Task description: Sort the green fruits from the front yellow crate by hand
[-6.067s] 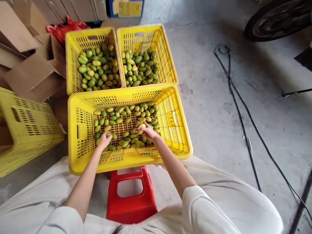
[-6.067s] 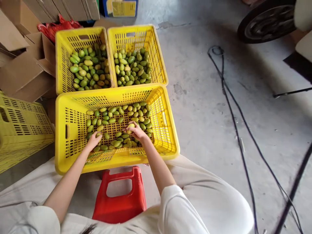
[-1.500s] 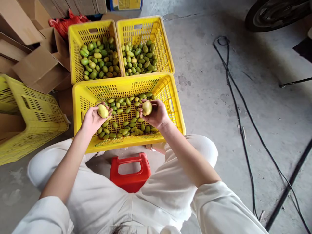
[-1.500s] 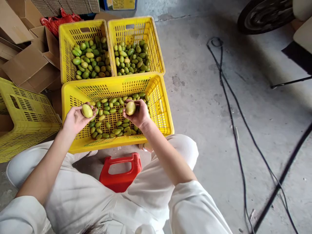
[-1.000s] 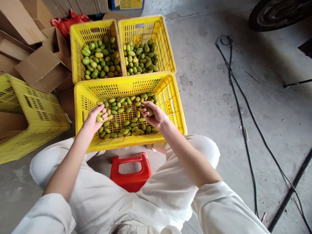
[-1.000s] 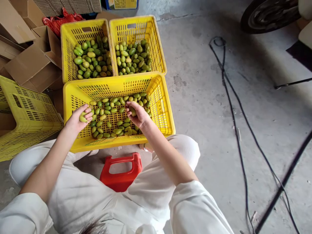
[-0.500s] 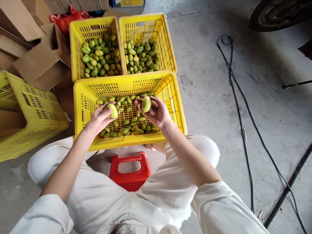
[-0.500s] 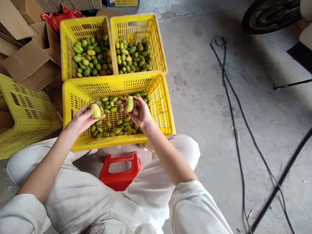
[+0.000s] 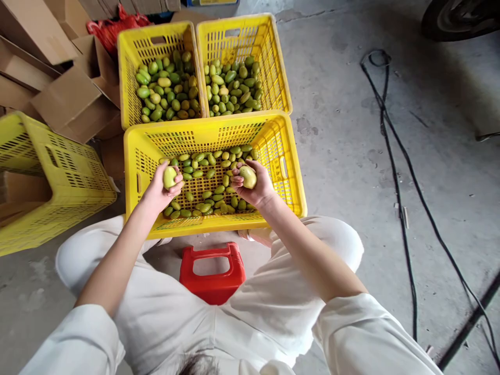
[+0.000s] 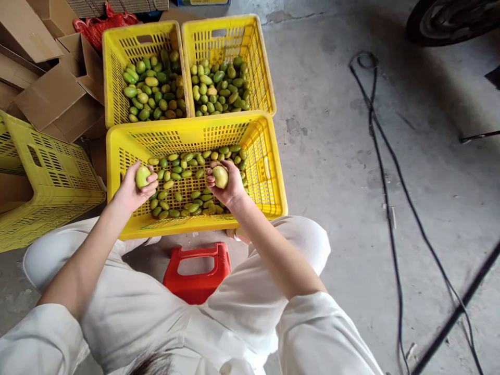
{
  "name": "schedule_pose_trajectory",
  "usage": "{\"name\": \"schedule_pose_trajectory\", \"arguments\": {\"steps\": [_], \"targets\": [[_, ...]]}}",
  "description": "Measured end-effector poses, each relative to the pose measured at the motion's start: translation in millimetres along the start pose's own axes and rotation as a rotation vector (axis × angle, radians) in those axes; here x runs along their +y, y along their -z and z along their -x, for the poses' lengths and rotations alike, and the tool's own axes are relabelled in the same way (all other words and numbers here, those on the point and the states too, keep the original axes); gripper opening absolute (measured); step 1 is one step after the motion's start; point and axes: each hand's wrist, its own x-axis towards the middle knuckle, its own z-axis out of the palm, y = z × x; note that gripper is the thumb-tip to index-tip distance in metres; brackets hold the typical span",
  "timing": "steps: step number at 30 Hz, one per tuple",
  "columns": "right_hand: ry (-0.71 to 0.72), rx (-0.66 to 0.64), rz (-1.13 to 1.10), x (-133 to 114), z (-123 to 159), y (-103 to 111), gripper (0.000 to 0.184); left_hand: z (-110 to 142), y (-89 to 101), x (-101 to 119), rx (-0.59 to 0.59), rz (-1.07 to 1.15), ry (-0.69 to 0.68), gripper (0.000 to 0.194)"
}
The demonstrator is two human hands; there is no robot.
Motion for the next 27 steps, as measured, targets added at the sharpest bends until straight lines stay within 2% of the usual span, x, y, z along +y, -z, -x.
{"name": "schedule_pose_trajectory", "arguments": {"steps": [4, 7, 11, 15, 19, 22, 24, 27], "targets": [[0.114, 0.104, -0.001, -5, -6, 1, 0.003, -2, 1.3, 5, 0.083, 0.106, -0.067, 0.022], [0.169, 0.128, 0.084, -8, -9, -1, 0.01, -2, 4.1, 9, 0.122, 0.104, -0.172, 0.014], [0.191, 0.117, 0.178, -5, -10, -1, 0.019, 0, 6.9, 14, 0.125, 0.061, -0.255, 0.023], [0.143, 0.059, 0.219, 0, -7, 0, 0.021, 3, 5.8, 13, 0.098, 0.055, -0.22, 0.032], [0.04, 0.001, 0.226, 0, -5, -1, 0.019, 3, 4.6, 11, 0.038, -0.03, -0.113, 0.025], [-0.012, -0.07, 0.223, -4, -4, 0, 0.024, 1, 4.0, 10, 0.057, -0.082, -0.053, 0.027], [0.033, -0.101, 0.202, -8, -2, 0, 0.024, 0, 2.9, 12, 0.085, -0.059, -0.046, 0.031], [0.167, -0.083, 0.139, -16, 1, -2, 0.014, 1, 1.6, 16, 0.13, 0.068, -0.122, 0.026]]}}
